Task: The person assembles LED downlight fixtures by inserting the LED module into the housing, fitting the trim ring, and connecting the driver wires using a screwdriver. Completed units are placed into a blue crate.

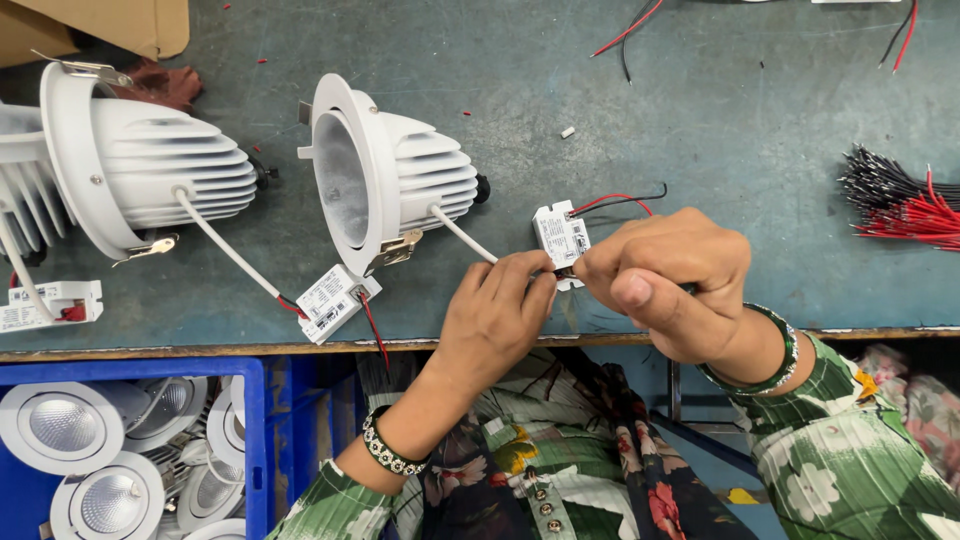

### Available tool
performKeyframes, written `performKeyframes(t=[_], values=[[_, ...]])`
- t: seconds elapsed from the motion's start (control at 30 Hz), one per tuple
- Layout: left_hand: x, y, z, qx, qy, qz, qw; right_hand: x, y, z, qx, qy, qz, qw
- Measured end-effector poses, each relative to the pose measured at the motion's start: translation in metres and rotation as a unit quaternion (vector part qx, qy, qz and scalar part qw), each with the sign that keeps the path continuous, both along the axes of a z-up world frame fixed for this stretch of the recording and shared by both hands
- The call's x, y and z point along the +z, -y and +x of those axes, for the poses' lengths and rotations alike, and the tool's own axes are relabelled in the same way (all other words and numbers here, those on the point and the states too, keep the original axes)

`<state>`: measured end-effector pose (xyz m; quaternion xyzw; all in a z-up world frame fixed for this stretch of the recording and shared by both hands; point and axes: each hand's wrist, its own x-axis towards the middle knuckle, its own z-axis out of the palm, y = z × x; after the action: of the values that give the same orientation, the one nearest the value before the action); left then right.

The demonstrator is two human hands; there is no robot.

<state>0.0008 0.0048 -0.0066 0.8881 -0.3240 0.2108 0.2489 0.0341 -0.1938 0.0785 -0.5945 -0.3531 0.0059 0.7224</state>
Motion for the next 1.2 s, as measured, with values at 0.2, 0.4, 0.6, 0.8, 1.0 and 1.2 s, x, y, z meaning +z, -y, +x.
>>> performKeyframes(t=[0.2, 0.4, 0.6, 0.8, 1.0, 1.2], values=[[0.001, 0.004, 0.003, 0.015, -0.027, 0.017, 0.999, -0.001, 0.003, 0.001, 0.0, -0.006, -0.003, 1.0], [-0.002, 0.003, 0.002, -0.001, -0.009, 0.012, 1.0, -0.002, 0.005, 0.001, -0.007, -0.005, -0.008, 1.0], [-0.01, 0.009, 0.001, 0.007, 0.011, -0.009, 1.0, -0.003, 0.005, 0.002, -0.008, -0.005, -0.003, 1.0], [-0.012, 0.006, -0.002, 0.03, 0.007, -0.048, 0.998, -0.018, 0.0, 0.006, -0.009, -0.061, 0.113, 0.992], [-0.011, 0.004, -0.006, 0.023, -0.038, -0.094, 0.995, -0.004, 0.053, 0.008, -0.079, -0.088, 0.313, 0.942], [-0.007, 0.001, -0.011, 0.025, -0.008, -0.203, 0.979, -0.001, 0.074, 0.009, -0.192, 0.035, 0.041, 0.98]])
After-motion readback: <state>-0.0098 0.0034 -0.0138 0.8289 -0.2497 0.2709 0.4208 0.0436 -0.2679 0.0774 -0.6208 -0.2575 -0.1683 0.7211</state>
